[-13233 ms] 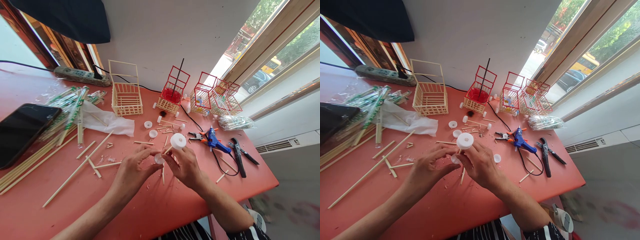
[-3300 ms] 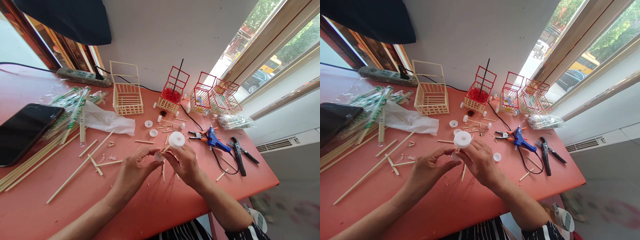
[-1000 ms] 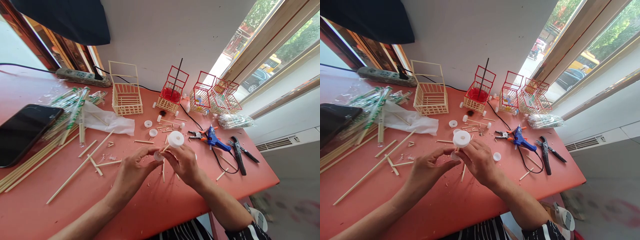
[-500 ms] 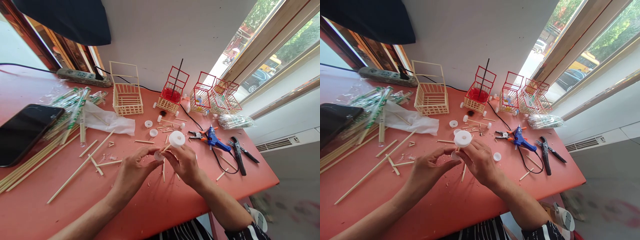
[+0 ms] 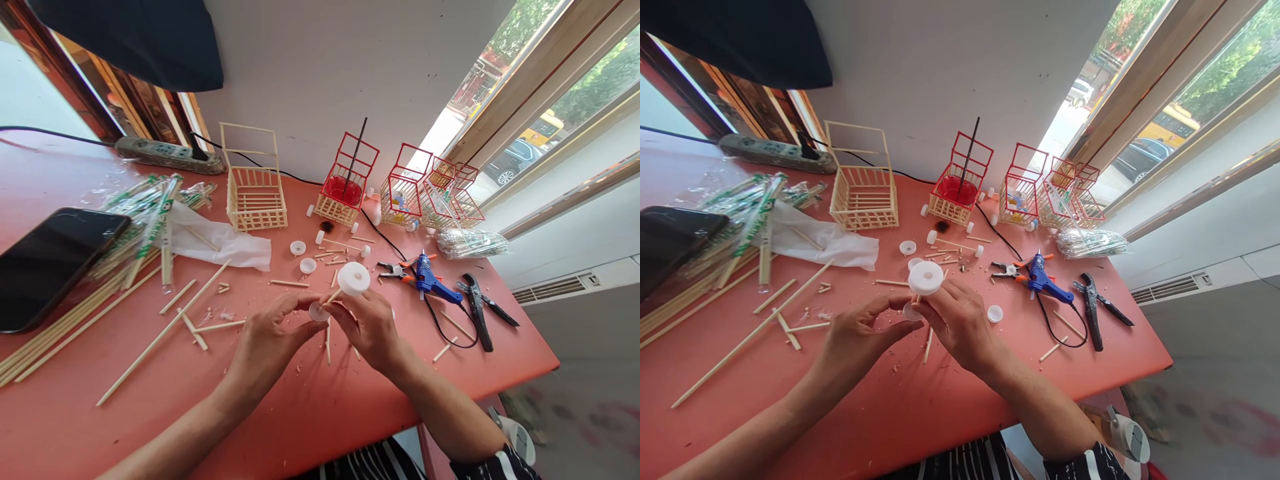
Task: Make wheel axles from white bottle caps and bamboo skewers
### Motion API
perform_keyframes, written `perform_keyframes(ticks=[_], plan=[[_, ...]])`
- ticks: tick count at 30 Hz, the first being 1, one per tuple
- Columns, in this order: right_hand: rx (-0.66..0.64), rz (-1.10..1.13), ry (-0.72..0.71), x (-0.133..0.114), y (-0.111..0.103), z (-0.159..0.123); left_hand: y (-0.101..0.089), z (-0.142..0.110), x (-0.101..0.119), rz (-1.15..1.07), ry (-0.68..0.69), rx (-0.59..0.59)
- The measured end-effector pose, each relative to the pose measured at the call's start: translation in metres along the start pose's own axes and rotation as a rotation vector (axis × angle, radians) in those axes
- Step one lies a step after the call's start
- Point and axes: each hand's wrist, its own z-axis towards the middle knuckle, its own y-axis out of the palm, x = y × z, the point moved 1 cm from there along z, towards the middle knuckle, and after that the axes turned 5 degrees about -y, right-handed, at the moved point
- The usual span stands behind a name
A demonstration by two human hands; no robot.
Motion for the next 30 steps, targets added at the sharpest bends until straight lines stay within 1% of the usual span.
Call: perform_keyframes(ticks=[10,16,30], plan=[[-0.014,0.022,0.020,-0.0010,-0.0002,0.0000,-0.0005,-0.0002,0.0021,-0.015,-0.011,0.002],[0.003,0.024,0.001,-0.0004,-0.0004,0.0008,-0.0002,-0.0001,0.0009,-0.011,-0.016,0.003],[-0.003,0.007,-0.006,-0.0004,-0.0003,0.0003,0.0004,0.0002,0.0008,-0.007,-0.004,0.019]])
